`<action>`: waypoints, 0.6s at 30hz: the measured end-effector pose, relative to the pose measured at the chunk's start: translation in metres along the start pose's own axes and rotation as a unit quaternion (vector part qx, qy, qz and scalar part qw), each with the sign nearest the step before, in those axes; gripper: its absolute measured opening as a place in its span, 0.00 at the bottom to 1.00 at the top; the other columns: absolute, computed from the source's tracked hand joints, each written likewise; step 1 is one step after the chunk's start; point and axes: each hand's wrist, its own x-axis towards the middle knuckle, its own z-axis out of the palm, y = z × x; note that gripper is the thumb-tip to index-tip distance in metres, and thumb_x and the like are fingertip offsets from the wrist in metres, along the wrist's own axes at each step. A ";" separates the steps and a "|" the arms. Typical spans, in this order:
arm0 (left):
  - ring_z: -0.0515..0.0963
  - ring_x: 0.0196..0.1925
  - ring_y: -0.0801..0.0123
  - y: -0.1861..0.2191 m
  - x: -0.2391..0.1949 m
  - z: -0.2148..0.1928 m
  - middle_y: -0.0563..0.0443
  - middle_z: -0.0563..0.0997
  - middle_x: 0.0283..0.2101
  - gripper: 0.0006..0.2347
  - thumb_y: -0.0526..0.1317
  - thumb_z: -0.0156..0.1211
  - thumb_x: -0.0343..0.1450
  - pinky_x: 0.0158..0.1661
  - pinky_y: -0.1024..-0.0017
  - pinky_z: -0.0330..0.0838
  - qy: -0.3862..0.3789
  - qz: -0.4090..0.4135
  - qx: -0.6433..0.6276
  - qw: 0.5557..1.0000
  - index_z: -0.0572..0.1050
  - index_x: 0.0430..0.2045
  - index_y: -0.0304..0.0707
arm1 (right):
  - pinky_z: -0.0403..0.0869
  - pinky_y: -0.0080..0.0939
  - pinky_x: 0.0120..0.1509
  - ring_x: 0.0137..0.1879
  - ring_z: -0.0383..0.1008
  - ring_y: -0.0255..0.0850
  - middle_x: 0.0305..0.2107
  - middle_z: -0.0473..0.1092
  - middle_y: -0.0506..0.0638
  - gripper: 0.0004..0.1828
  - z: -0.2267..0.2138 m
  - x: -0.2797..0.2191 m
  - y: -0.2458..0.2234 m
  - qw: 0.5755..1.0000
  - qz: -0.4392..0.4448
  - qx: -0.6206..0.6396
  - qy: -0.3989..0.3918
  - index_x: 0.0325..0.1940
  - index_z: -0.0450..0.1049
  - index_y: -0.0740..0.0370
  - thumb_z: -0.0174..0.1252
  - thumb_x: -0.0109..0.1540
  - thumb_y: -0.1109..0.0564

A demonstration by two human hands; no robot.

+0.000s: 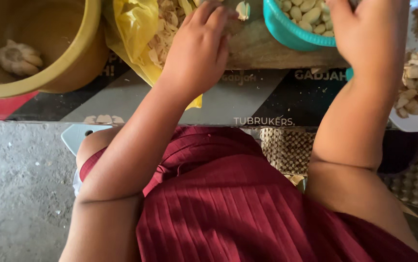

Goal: The person sits on the floor and peels garlic cloves using a small knife. They pick cloves from a yellow plastic bag, remove the skins, and place the peeled cloves into a teal bowl. The person continues this process throughout the clip.

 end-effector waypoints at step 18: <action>0.79 0.45 0.48 -0.029 0.032 0.040 0.40 0.80 0.43 0.13 0.33 0.67 0.71 0.45 0.57 0.74 0.070 0.031 -0.020 0.997 0.70 0.45 0.29 | 0.72 0.33 0.47 0.43 0.74 0.36 0.38 0.72 0.53 0.31 0.018 -0.008 -0.066 0.937 -0.086 0.328 -0.086 0.76 0.61 0.66 0.61 0.69 0.68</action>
